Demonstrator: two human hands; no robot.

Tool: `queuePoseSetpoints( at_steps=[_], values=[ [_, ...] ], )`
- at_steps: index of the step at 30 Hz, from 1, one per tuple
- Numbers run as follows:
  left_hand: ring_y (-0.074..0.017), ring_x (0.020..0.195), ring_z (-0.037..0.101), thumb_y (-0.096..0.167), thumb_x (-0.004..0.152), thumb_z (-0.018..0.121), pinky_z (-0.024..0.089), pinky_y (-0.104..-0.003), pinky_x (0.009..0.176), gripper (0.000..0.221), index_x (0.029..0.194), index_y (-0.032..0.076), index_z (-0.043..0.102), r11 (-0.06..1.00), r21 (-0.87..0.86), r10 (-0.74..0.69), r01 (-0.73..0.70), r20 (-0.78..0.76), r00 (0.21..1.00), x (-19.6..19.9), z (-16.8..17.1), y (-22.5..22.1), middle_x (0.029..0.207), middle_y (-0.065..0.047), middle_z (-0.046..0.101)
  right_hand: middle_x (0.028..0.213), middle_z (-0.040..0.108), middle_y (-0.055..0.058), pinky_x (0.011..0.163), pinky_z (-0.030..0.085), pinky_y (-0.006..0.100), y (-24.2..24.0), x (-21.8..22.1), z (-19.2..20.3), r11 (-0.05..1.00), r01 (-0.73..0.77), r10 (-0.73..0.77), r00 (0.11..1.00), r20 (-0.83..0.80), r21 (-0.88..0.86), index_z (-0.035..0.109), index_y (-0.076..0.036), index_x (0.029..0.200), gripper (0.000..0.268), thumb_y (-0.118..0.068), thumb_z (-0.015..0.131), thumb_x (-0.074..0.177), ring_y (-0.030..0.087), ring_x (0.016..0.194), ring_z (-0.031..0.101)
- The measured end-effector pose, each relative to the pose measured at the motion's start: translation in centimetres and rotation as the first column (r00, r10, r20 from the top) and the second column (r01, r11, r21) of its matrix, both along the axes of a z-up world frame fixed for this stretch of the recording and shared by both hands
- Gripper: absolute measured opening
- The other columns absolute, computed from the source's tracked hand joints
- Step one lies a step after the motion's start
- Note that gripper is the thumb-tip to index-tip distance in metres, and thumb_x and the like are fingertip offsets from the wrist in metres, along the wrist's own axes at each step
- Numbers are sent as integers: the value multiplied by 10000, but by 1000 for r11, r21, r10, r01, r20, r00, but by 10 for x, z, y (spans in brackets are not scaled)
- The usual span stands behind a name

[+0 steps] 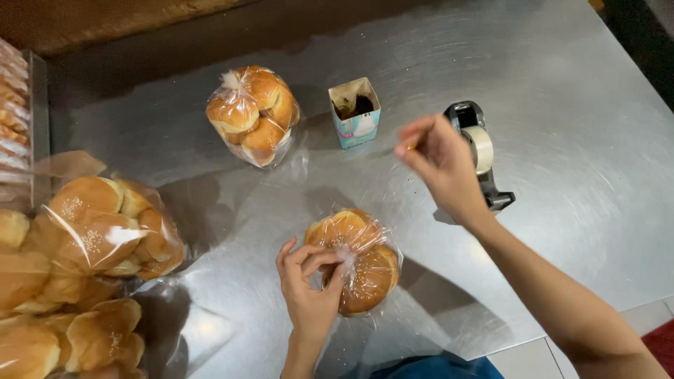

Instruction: The person places buns into a plastic bag, twists the bag opening to close it, and then seals it with tape from a dispenser.

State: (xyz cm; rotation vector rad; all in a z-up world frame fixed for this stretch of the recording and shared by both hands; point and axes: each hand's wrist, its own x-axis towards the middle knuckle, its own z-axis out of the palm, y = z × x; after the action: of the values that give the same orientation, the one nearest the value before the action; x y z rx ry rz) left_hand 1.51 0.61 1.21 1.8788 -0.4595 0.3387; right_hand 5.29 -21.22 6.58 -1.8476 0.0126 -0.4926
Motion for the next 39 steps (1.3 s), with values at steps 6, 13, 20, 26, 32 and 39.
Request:
queuePoseSetpoints(
  at_steps=[6,13,20,26,32,39],
  values=[
    [-84,726,649,39,723,666,233,-362,1069,390,1041,89,446,999,-1,-33,33,76,997,0,-3,1,725,30,686,828,600,18,690,437,227,36,-65,-27,987,-139,149,980,-134,81,608,-75,883,74,-132,572,854,114,769,571],
    [-86,775,658,6,734,674,218,-370,1069,401,1048,76,434,997,73,-55,41,195,979,-1,-3,2,739,43,689,773,465,18,632,393,276,25,-69,-27,831,-231,266,964,-3,-506,625,-115,1058,213,-56,517,884,170,708,488],
    [-84,1020,524,205,768,694,40,-458,1086,402,1075,78,468,963,239,29,-122,357,934,0,-14,2,755,98,688,813,492,18,733,396,323,32,-37,-15,678,-444,505,861,-68,-586,636,-125,984,176,-146,478,910,206,742,515],
    [-58,734,624,99,788,633,157,-391,1071,392,1126,65,437,983,184,-52,-1,281,958,-1,1,0,752,89,666,867,519,9,661,417,311,33,-16,-5,585,-626,684,723,-101,-515,607,-83,846,85,-147,559,874,192,786,507],
    [-132,813,625,64,828,650,401,-339,880,467,1221,71,397,980,187,-133,70,347,928,0,-1,1,840,11,694,840,512,-11,596,414,307,32,-16,5,509,-591,682,720,-126,-626,585,-84,792,145,-136,507,903,182,742,449],
    [-180,807,657,4,829,644,471,-322,835,498,1233,44,355,988,131,-126,79,413,902,1,-3,-1,899,-62,686,816,550,60,653,428,318,34,-30,-2,580,-582,575,788,-219,-571,477,-90,952,77,-149,482,903,221,745,552]
  ],
)
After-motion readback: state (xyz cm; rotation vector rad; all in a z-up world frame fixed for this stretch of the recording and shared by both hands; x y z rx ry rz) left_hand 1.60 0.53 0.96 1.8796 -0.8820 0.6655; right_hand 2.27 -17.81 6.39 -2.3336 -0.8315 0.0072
